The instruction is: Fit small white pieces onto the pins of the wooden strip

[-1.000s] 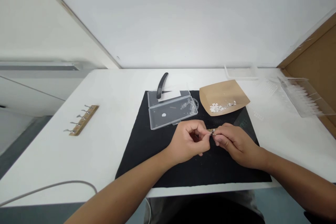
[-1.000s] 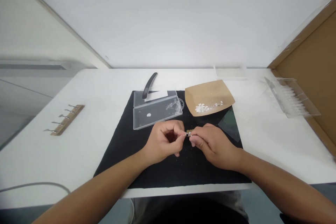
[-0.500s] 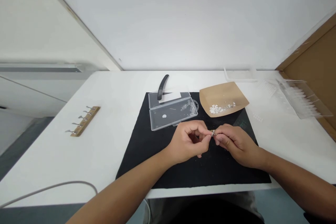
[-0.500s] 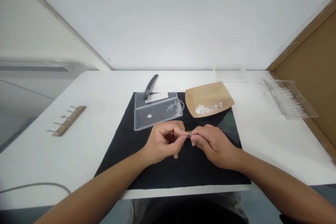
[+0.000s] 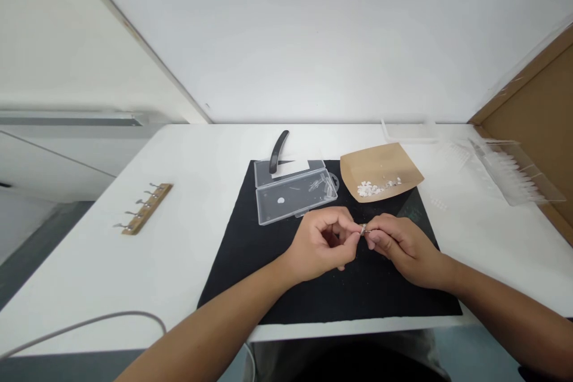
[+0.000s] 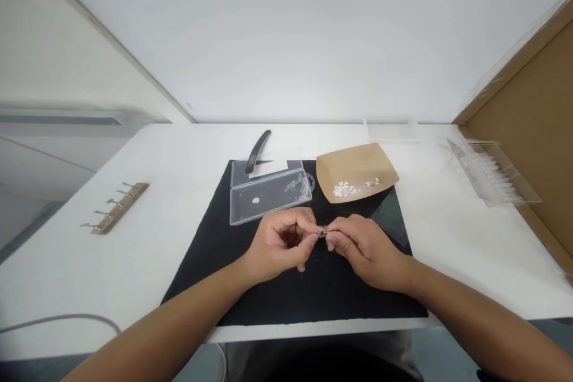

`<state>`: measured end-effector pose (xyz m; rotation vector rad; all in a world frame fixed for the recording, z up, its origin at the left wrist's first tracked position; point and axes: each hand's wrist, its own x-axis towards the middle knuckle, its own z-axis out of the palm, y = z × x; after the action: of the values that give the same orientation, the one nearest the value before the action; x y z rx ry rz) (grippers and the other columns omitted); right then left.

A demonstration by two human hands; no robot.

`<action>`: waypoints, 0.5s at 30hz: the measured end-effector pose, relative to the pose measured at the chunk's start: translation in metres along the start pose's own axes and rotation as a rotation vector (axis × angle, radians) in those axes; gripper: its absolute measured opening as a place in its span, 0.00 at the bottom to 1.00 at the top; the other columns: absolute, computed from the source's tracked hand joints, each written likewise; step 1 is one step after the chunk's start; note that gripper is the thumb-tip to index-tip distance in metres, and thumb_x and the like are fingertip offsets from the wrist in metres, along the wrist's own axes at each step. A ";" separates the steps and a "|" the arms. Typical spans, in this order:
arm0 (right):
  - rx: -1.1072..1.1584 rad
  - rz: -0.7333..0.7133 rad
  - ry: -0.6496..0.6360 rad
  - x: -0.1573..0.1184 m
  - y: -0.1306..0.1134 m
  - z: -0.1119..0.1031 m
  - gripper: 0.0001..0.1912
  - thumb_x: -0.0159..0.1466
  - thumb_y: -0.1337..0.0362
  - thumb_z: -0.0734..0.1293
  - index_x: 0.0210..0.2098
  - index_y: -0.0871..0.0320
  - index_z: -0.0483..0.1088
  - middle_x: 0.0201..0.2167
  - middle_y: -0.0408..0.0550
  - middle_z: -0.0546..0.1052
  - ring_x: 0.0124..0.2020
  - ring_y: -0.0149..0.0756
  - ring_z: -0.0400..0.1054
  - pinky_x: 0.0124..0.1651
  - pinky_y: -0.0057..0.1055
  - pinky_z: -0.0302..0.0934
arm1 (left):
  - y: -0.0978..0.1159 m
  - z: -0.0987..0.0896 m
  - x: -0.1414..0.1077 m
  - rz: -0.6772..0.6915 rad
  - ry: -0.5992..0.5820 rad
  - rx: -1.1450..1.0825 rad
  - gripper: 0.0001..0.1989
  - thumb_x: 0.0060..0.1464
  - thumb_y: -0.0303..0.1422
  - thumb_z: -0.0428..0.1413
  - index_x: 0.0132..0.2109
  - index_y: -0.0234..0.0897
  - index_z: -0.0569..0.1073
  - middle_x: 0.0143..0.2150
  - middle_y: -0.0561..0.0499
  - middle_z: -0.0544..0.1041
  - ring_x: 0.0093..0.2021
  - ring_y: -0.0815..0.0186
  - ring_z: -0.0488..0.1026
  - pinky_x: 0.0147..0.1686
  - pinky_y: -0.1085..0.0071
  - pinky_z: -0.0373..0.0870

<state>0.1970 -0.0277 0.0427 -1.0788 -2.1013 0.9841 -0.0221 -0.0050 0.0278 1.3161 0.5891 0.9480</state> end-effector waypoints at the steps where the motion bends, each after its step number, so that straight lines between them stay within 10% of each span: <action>1: -0.003 0.002 0.000 0.000 0.000 0.000 0.18 0.79 0.58 0.57 0.35 0.54 0.71 0.26 0.39 0.72 0.30 0.31 0.65 0.38 0.29 0.55 | 0.000 0.000 0.000 -0.001 -0.001 0.004 0.05 0.60 0.29 0.64 0.39 0.31 0.76 0.31 0.54 0.72 0.18 0.76 0.73 0.15 0.83 0.70; 15: -0.019 0.004 0.003 0.000 -0.001 0.000 0.20 0.79 0.56 0.56 0.35 0.55 0.71 0.26 0.40 0.72 0.30 0.32 0.65 0.38 0.30 0.57 | -0.002 -0.003 0.000 -0.012 -0.020 0.032 0.14 0.63 0.40 0.64 0.40 0.31 0.76 0.31 0.54 0.72 0.18 0.76 0.73 0.17 0.82 0.71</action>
<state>0.1964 -0.0276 0.0436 -1.0937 -2.1115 0.9655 -0.0246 -0.0034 0.0254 1.3472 0.5986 0.9178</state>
